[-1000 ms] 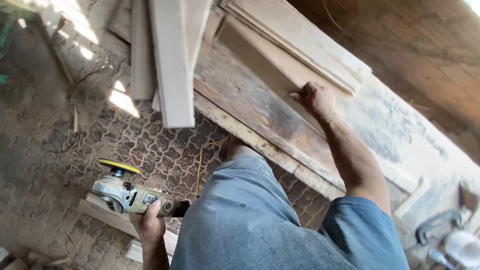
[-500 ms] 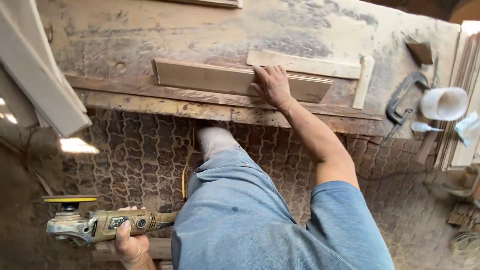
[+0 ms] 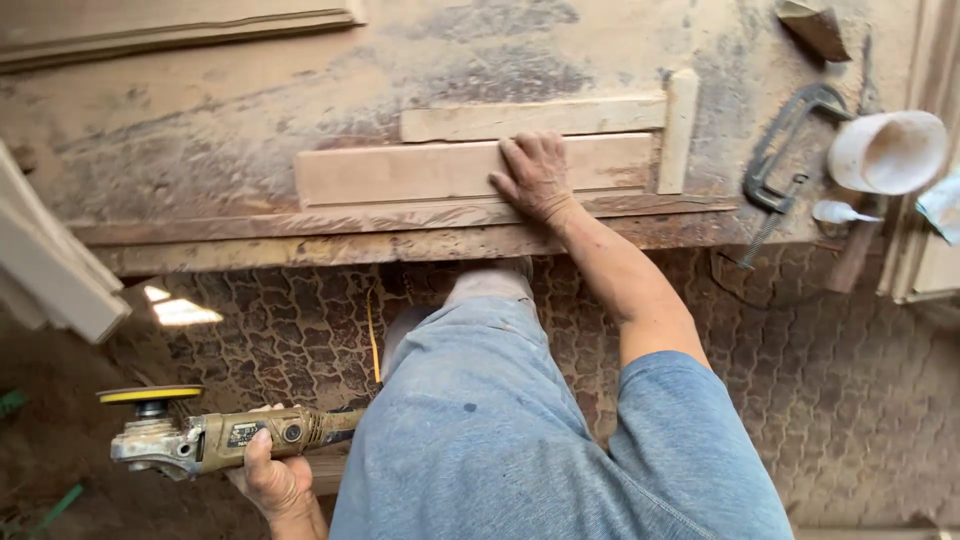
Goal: Sanding wooden boards using an angle grinder with a sanding disc attachment.
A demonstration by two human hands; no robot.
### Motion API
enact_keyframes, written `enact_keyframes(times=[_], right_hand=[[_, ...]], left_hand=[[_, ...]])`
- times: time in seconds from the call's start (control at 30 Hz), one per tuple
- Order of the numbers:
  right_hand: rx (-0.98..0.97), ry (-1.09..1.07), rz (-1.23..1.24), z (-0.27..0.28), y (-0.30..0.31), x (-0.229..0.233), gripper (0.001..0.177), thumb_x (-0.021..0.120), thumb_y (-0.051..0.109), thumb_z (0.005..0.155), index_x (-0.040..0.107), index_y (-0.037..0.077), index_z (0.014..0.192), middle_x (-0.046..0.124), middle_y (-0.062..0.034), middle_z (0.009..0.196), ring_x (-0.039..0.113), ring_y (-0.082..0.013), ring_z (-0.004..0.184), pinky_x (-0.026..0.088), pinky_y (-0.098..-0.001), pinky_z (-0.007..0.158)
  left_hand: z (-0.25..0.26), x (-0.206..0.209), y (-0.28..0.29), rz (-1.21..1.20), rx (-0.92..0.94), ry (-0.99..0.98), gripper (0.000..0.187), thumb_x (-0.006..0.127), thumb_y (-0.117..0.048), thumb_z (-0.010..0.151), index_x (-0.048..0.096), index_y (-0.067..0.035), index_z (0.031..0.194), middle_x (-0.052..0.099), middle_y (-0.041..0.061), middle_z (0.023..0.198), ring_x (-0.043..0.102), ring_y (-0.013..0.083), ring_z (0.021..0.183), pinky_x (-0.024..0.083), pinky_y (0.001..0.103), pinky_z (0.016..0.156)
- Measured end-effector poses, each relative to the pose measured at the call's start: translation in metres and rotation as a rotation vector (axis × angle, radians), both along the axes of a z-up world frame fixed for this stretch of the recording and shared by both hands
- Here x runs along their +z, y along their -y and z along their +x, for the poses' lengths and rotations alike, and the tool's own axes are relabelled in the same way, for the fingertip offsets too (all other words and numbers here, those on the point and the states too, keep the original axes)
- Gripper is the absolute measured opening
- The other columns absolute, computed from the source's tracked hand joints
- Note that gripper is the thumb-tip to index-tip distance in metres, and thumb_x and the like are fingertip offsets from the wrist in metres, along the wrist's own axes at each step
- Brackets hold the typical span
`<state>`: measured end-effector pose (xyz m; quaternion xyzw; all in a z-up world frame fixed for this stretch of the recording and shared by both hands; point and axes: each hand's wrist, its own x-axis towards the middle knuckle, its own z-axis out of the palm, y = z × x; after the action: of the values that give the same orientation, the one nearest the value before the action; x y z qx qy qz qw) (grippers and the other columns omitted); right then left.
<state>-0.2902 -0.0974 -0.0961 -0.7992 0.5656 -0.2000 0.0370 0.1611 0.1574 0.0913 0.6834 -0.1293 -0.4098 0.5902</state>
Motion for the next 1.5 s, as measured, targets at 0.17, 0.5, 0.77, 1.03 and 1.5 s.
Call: enact_keyframes(times=[0.17, 0.5, 0.77, 1.03, 1.5], right_hand=[[-0.003, 0.052, 0.071, -0.001, 0.002, 0.01, 0.049, 0.062, 0.047, 0.097, 0.058, 0.009, 0.127, 0.048, -0.009, 0.112, 0.043, -0.0257, 0.103, 0.035, -0.0431, 0.099], [-0.06, 0.037, -0.064, -0.064, -0.016, -0.041, 0.05, 0.065, 0.056, 0.095, 0.066, 0.018, 0.127, 0.058, -0.006, 0.111, 0.057, -0.0271, 0.107, 0.041, -0.047, 0.098], [-0.002, 0.957, 0.997, 0.105, -0.059, 0.125, 0.065, 0.084, 0.049, 0.078, 0.065, 0.004, 0.122, 0.07, -0.0247, 0.11, 0.068, -0.0407, 0.108, 0.053, -0.0517, 0.093], [-0.581, 1.721, 1.065, 0.147, -0.073, 0.067, 0.043, 0.089, 0.021, 0.078, 0.07, 0.007, 0.114, 0.073, -0.0112, 0.093, 0.072, -0.0219, 0.083, 0.062, -0.0393, 0.071], [-0.609, 1.635, 0.881, 0.029, -0.127, 0.041, 0.06, 0.092, 0.023, 0.078, 0.062, 0.007, 0.127, 0.072, -0.0113, 0.107, 0.063, -0.017, 0.099, 0.058, -0.0401, 0.084]], left_hand=[[-0.052, 0.009, 0.053, 0.053, -0.119, 0.028, 0.062, 0.059, -0.011, 0.081, 0.05, -0.019, 0.142, 0.059, -0.005, 0.115, 0.061, 0.0115, 0.096, 0.057, 0.025, 0.093], [-0.147, 0.0, 0.138, -0.013, -0.289, 0.368, 0.07, 0.084, 0.0, 0.063, 0.059, -0.001, 0.128, 0.064, 0.014, 0.109, 0.059, 0.0194, 0.105, 0.053, 0.047, 0.091], [-0.179, -0.005, 0.186, 0.292, -0.791, 0.564, 0.065, 0.087, -0.02, 0.065, 0.061, -0.007, 0.123, 0.071, 0.023, 0.109, 0.066, 0.0455, 0.108, 0.051, 0.063, 0.089], [-0.16, -0.072, 0.161, 0.289, -0.922, 0.046, 0.041, 0.072, -0.039, 0.089, 0.064, -0.003, 0.106, 0.065, 0.013, 0.092, 0.059, 0.0224, 0.09, 0.052, 0.049, 0.075], [-0.282, -0.094, 0.13, 0.677, -1.211, 0.316, 0.102, 0.046, -0.078, 0.09, 0.034, 0.0, 0.155, 0.052, 0.036, 0.141, 0.05, 0.0505, 0.133, 0.042, 0.06, 0.108]])
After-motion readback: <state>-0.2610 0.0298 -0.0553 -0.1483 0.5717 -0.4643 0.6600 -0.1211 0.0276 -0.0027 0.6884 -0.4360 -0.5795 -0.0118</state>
